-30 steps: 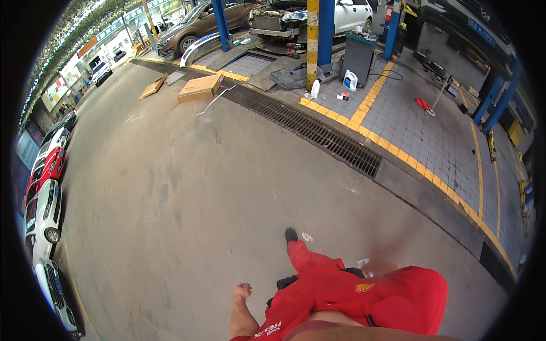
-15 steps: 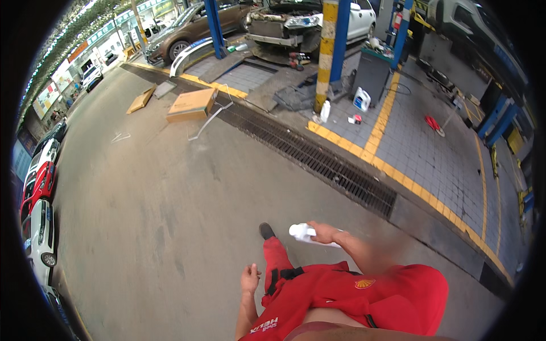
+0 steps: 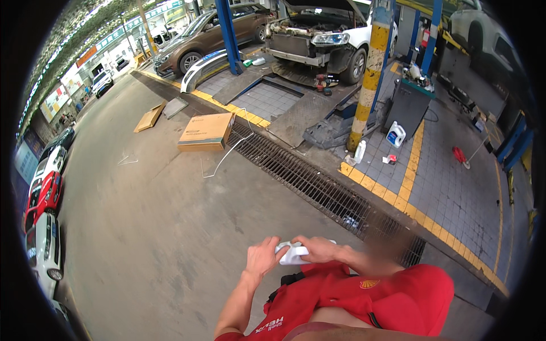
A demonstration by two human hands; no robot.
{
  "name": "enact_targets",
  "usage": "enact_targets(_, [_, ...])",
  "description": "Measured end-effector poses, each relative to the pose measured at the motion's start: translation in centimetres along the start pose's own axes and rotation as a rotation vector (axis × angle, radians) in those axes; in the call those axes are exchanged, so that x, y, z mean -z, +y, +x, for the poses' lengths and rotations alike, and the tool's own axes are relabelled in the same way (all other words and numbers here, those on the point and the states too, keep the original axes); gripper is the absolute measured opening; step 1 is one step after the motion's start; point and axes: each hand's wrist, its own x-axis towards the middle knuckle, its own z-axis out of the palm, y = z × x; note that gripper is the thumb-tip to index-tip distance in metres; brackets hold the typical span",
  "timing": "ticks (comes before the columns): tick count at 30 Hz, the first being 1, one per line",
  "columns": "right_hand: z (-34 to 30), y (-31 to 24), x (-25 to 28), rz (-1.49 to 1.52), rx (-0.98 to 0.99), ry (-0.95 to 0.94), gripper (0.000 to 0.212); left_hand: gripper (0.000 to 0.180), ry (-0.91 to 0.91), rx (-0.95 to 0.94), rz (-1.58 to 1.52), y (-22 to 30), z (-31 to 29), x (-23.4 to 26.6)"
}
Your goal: The person walks through a garage and office area, picks up a white plastic jug, and pours its contents into the coolant reservoir of a white car with the hood open. The person handles the jug and the reservoir cap during the process.
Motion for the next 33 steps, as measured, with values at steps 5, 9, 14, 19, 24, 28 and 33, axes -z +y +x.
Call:
enact_targets(5, [11.3,3.7,7.3,0.09,0.054,0.148,0.042,0.031,-0.048,0.072,0.059,-7.2,12.4,0.1])
enact_targets(9, [21.0,5.8,15.0,0.096,0.037,0.234,0.043,0.029,0.297,0.346,-0.165,-11.7,21.2,-0.5])
enact_targets(14, [31.9,5.8,24.3,0.539,0.138,0.518,0.07,0.029,0.453,0.591,-0.822,-15.1,31.9,0.0])
enact_targets(19, [42.8,5.6,31.5,0.592,0.28,0.403,0.096,0.044,0.415,0.296,-0.741,-20.0,44.4,1.3])
enact_targets(24, [53.4,6.8,40.9,0.493,0.271,0.291,0.089,0.048,0.435,0.395,-0.752,-29.1,57.9,3.2])
enact_targets(28, [61.1,9.1,51.5,0.224,0.301,0.499,0.061,0.039,0.339,0.389,-0.638,-36.1,68.1,6.1])
enact_targets(33, [70.8,13.8,62.6,-0.035,-0.16,0.557,0.053,0.04,0.09,0.27,-0.461,-40.9,79.2,9.0])
